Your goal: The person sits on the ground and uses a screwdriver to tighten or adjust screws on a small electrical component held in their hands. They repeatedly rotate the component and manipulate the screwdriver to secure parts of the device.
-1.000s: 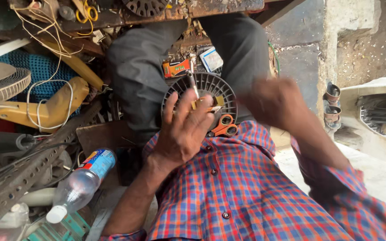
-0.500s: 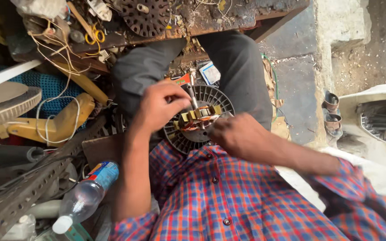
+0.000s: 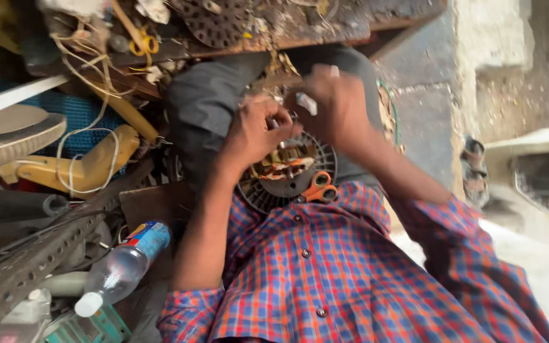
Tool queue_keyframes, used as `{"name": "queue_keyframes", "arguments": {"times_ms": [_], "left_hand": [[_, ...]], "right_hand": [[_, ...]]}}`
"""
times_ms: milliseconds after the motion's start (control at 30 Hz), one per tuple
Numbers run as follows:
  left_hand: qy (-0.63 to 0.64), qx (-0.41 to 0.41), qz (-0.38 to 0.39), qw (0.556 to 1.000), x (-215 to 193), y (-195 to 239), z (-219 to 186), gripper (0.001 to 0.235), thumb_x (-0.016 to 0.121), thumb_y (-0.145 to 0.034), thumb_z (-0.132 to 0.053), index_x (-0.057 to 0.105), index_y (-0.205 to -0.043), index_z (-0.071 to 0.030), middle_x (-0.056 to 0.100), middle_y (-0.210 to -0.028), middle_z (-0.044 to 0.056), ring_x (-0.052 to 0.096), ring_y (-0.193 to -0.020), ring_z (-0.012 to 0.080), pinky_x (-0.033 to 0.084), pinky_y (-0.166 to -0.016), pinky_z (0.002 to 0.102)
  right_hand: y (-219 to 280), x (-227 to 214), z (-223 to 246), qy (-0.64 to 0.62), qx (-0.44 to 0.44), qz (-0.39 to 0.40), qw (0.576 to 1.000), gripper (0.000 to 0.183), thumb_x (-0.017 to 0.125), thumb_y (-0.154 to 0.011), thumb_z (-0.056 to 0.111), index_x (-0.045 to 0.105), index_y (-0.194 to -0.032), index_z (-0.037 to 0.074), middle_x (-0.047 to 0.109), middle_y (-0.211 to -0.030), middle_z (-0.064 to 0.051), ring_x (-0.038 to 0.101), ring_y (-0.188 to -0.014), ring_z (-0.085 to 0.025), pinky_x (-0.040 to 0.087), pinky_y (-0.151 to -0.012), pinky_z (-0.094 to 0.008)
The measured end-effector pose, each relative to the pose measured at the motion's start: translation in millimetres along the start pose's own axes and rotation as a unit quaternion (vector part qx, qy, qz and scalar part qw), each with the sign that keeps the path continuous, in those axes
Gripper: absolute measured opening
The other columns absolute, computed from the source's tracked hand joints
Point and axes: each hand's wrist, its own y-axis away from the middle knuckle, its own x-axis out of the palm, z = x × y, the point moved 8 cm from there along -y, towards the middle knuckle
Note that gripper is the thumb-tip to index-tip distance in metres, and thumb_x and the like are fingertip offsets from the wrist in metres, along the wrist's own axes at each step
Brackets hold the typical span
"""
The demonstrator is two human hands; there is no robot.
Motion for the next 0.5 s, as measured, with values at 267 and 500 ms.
{"name": "queue_keyframes", "arguments": {"times_ms": [267,500], "left_hand": [[-0.072,0.198,-0.136,0.968,2,86,-28,0.010,0.069,-0.079,-0.003,0.074,-0.087,-0.006,0.063,-0.123,0.021,0.058,-0.115,0.0416,0.048,-0.100,0.046],[0.210,0.073,-0.152,0.963,2,63,-1,0.008,0.072,-0.094,-0.009,0.073,-0.099,-0.003,0.062,-0.118,0.014,0.062,-0.098,0.0233,0.054,-0.090,0.035]], "right_hand": [[55,-60,66,-0.069,-0.164,0.060,0.982,0.031,0.072,-0.074,0.009,0.079,-0.104,0.006,0.068,-0.084,-0.007,0.064,-0.074,-0.026,0.047,-0.059,-0.042],[7,14,-41,-0.161,0.057,-0.002,0.985,0.009,0.081,-0.080,0.019,0.077,-0.086,0.013,0.064,-0.076,-0.006,0.065,-0.068,-0.025,0.049,-0.059,-0.039]]}}
